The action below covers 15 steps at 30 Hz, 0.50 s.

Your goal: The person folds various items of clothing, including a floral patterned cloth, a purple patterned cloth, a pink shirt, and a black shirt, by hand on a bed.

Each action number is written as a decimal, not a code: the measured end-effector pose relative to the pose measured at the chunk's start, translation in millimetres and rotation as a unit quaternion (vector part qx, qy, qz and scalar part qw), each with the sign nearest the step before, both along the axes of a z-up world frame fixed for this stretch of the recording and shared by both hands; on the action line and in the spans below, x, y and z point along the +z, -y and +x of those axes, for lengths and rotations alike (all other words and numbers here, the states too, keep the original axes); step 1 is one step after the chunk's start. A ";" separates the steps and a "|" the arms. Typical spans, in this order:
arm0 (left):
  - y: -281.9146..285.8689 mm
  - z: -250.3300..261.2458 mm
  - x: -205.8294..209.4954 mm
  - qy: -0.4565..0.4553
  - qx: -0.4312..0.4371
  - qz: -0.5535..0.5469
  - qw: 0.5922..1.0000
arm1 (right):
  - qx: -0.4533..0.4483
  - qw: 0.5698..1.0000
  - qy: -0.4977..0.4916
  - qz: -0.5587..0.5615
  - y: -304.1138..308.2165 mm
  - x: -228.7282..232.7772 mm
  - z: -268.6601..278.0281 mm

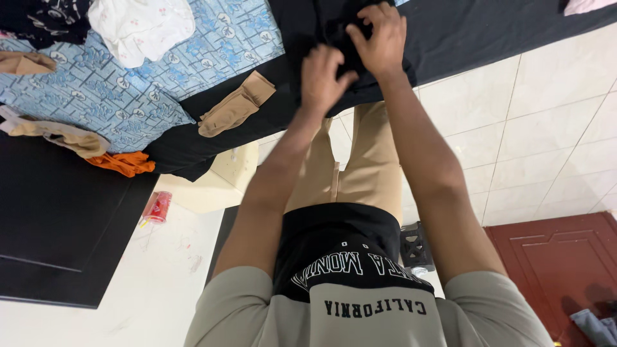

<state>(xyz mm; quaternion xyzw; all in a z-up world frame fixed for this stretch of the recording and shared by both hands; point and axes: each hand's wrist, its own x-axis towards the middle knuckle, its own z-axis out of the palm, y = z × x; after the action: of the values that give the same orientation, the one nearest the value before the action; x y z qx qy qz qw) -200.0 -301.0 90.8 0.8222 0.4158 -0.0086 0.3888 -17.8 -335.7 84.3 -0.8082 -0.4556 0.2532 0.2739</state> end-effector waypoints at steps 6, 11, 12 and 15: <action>69.5 0.6 2.3 -0.074 0.010 0.000 0.997 | -0.054 0.967 -0.242 0.054 -4.2 -36.4 13.2; 84.8 2.7 -30.0 -0.102 0.087 -0.039 0.990 | -0.065 0.931 -0.352 0.073 -1.0 -8.9 20.0; 86.5 3.6 -36.5 -0.097 0.082 -0.026 0.991 | -0.081 0.919 -0.368 0.113 -4.0 -5.1 21.0; 95.7 4.8 -49.4 -0.095 0.082 -0.030 0.992 | -0.204 0.916 -0.346 0.000 -4.8 -3.6 24.0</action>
<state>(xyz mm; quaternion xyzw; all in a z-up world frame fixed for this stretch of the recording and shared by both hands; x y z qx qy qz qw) -195.2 -396.7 41.4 0.7691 0.5162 -0.0677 0.3708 6.1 -330.9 80.6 -0.7459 -0.1576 0.4555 0.4597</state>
